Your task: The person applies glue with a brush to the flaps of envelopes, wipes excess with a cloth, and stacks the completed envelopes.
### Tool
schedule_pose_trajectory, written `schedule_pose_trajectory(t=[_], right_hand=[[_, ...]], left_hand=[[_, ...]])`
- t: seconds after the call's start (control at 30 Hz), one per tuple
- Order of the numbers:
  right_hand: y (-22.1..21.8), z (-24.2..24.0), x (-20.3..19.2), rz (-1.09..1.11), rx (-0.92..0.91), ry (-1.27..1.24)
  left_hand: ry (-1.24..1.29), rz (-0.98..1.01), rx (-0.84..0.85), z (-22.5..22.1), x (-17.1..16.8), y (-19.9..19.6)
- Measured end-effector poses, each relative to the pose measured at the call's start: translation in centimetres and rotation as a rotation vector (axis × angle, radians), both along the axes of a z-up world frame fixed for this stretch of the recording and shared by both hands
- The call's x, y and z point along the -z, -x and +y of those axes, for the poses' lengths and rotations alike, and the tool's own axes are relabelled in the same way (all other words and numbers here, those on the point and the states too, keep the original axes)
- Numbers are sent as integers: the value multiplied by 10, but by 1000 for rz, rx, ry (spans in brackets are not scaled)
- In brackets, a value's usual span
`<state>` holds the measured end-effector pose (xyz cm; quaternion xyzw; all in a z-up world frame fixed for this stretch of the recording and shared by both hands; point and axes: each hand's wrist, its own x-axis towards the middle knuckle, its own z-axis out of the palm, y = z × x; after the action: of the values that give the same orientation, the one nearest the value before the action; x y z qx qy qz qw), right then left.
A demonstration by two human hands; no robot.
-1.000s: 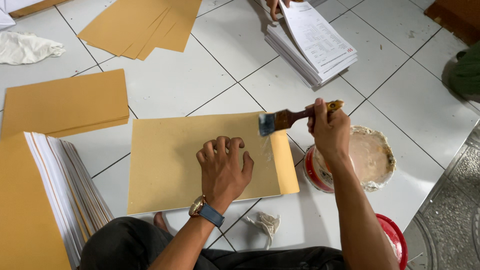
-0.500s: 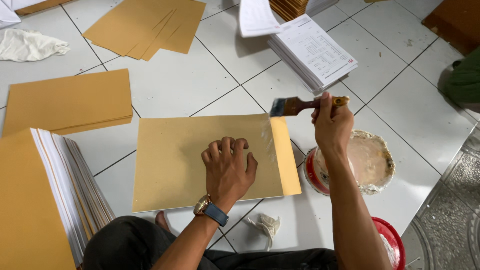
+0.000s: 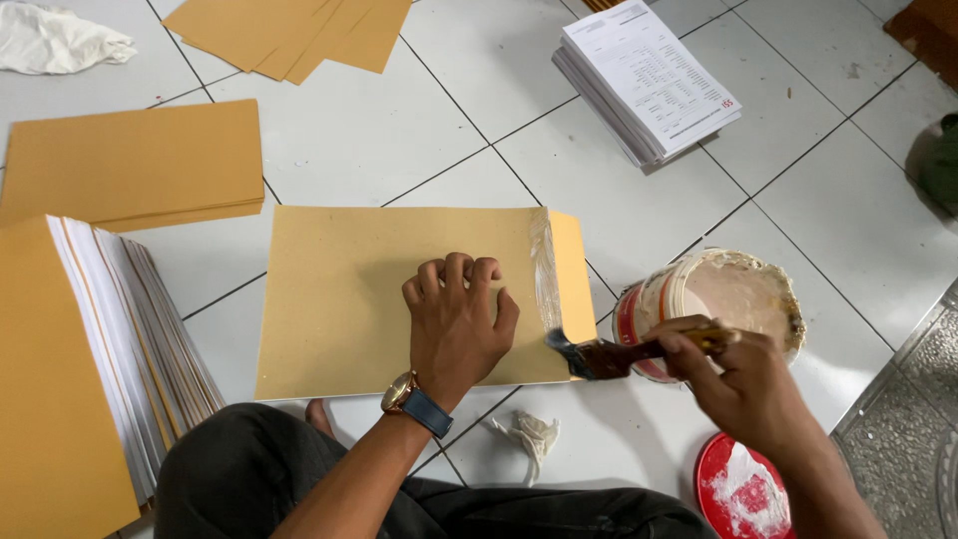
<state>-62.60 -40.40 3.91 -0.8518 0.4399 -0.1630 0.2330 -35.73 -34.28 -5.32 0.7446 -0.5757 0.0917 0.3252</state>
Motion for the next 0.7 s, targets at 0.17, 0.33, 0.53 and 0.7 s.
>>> schedule_pose_trajectory(t=[0.17,0.33,0.53,0.7], right_hand=[[-27,-24,-10,-365,143,245],[-70,-39,18,-552,319,-20],[-18,10,31,-300,421,-152],[-6,5,21,-457,275,-323]], left_hand=[[35,-98,1,1,2,0],[-6,-76,13,3,-2,1],[-26,-84,7,3,-3,0],[-7,-104,19,2,-6,0]])
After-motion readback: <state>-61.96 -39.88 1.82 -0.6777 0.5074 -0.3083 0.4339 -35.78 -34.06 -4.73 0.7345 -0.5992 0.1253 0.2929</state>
